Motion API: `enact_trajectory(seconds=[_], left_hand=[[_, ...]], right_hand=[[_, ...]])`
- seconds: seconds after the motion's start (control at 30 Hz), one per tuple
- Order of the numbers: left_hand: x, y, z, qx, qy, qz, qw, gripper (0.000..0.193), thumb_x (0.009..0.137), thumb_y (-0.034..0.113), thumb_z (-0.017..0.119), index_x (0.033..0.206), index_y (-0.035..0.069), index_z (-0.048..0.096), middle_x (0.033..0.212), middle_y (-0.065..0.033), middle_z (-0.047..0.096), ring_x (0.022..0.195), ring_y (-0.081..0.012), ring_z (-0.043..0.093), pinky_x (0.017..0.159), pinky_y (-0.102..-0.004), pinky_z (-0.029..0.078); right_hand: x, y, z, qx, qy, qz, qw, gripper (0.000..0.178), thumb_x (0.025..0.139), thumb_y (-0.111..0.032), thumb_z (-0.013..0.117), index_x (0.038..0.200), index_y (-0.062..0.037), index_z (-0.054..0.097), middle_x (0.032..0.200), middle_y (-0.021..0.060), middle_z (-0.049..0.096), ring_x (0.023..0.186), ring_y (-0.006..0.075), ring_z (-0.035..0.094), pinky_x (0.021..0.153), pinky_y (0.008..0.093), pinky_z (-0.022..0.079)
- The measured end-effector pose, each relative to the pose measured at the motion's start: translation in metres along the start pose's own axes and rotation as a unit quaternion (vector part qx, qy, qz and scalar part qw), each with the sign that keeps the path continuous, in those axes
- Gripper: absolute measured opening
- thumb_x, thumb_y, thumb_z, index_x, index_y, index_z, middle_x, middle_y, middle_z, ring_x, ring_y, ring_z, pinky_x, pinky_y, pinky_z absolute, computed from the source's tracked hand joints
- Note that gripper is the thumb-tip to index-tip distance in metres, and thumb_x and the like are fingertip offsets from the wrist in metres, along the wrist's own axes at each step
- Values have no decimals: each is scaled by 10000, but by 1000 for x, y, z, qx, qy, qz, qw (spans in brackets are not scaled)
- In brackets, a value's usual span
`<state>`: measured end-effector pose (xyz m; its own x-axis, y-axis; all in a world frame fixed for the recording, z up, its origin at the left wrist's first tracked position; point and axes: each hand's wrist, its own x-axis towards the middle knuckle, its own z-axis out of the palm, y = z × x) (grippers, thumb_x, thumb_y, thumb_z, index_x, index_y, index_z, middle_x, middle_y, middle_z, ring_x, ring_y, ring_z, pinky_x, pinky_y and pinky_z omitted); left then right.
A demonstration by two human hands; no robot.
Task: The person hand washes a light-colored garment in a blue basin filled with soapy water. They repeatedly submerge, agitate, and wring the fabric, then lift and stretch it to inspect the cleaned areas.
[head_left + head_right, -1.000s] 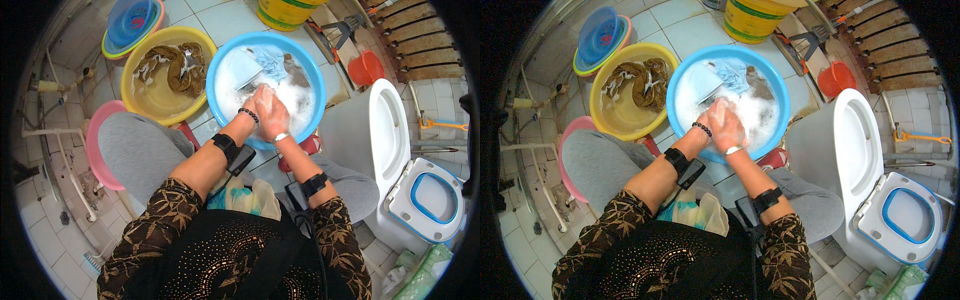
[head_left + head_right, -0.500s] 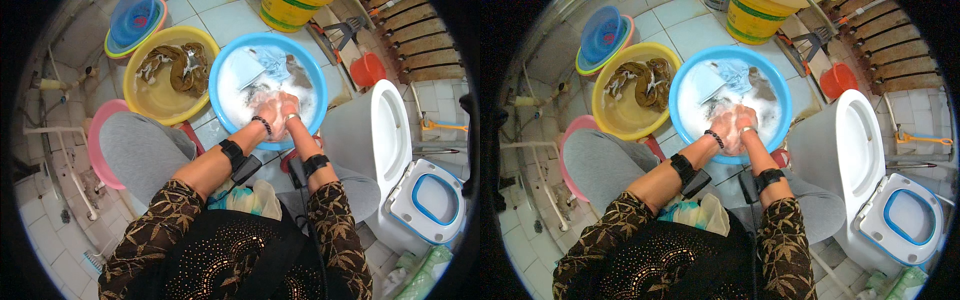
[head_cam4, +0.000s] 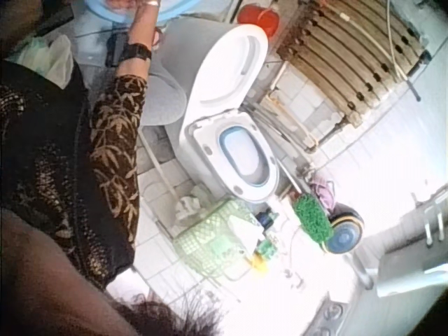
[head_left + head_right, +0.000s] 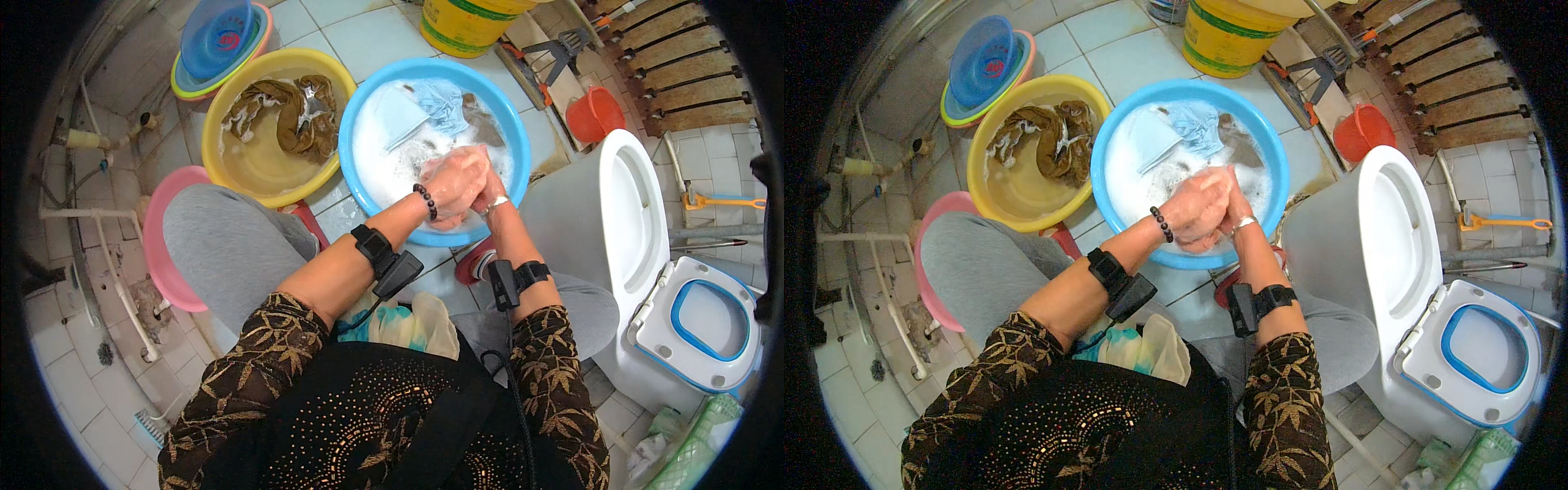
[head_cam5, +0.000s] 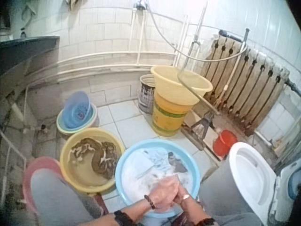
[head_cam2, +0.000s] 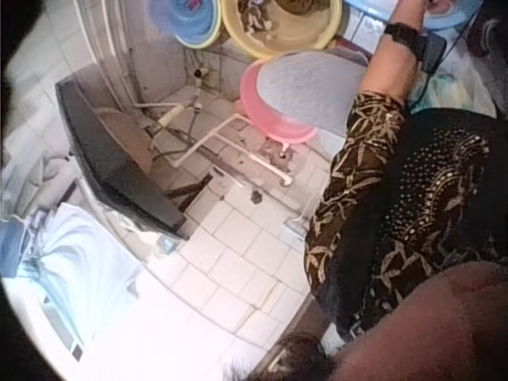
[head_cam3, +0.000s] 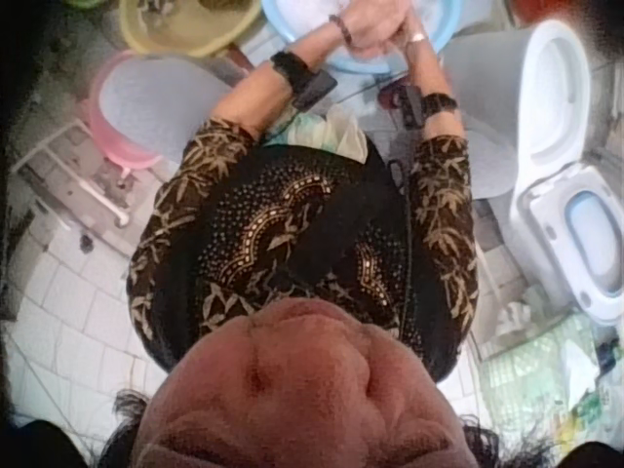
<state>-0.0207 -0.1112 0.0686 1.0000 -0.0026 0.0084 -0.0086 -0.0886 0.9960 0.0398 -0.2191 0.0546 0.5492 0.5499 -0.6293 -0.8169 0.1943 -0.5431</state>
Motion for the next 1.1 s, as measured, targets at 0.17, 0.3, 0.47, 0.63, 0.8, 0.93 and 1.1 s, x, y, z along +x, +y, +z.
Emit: enact_trajectory(seconds=[0.17,0.3,0.47,0.63,0.8,0.93,1.1], left_hand=[[-2,-14,-4,-71,-93,-124,985,317,893,279,500,1049,17,589,1066,-99,599,929,-195,579,796,-298,461],[-7,-27,-22,-502,30,-270,821,408,911,345,508,1122,-2,532,1073,-99,601,974,-219,581,829,-346,495],[-18,-17,-43,-646,75,-338,681,416,915,390,494,1063,4,548,1044,-117,608,926,-229,578,808,-357,495],[-28,-17,-30,-575,46,-289,764,359,906,372,504,988,26,557,972,-93,601,869,-239,556,818,-330,458],[-18,-27,-28,-161,41,-206,964,275,901,296,476,961,38,549,956,-103,593,846,-245,542,771,-357,457],[-19,-22,-31,-179,18,-226,957,250,896,301,481,931,64,552,896,-79,597,782,-234,555,715,-359,471],[-15,-38,-23,342,-61,6,938,223,890,304,487,901,90,548,829,-60,597,714,-226,568,657,-364,487]], right_hand=[[-9,-16,-2,-33,-47,-88,995,286,876,-208,498,1069,-15,582,1044,141,633,901,275,625,733,369,516],[3,-4,4,-284,138,-335,888,168,833,-49,542,992,-9,576,952,112,642,835,230,631,716,322,512],[-12,54,45,-521,177,-439,710,234,806,-238,540,1005,-117,562,910,182,617,800,357,604,724,411,486],[-7,49,62,-587,287,-232,720,220,782,-276,572,923,-115,626,858,163,649,805,341,632,715,410,506],[15,46,49,-704,282,-214,616,283,858,-268,467,818,-65,661,847,166,659,785,333,644,700,428,512],[15,49,43,-782,161,-244,551,289,797,-328,527,819,-74,663,847,141,664,782,278,647,709,381,522],[16,39,31,-809,205,-222,503,255,745,-337,609,759,-88,661,794,123,665,731,270,653,642,365,525]])
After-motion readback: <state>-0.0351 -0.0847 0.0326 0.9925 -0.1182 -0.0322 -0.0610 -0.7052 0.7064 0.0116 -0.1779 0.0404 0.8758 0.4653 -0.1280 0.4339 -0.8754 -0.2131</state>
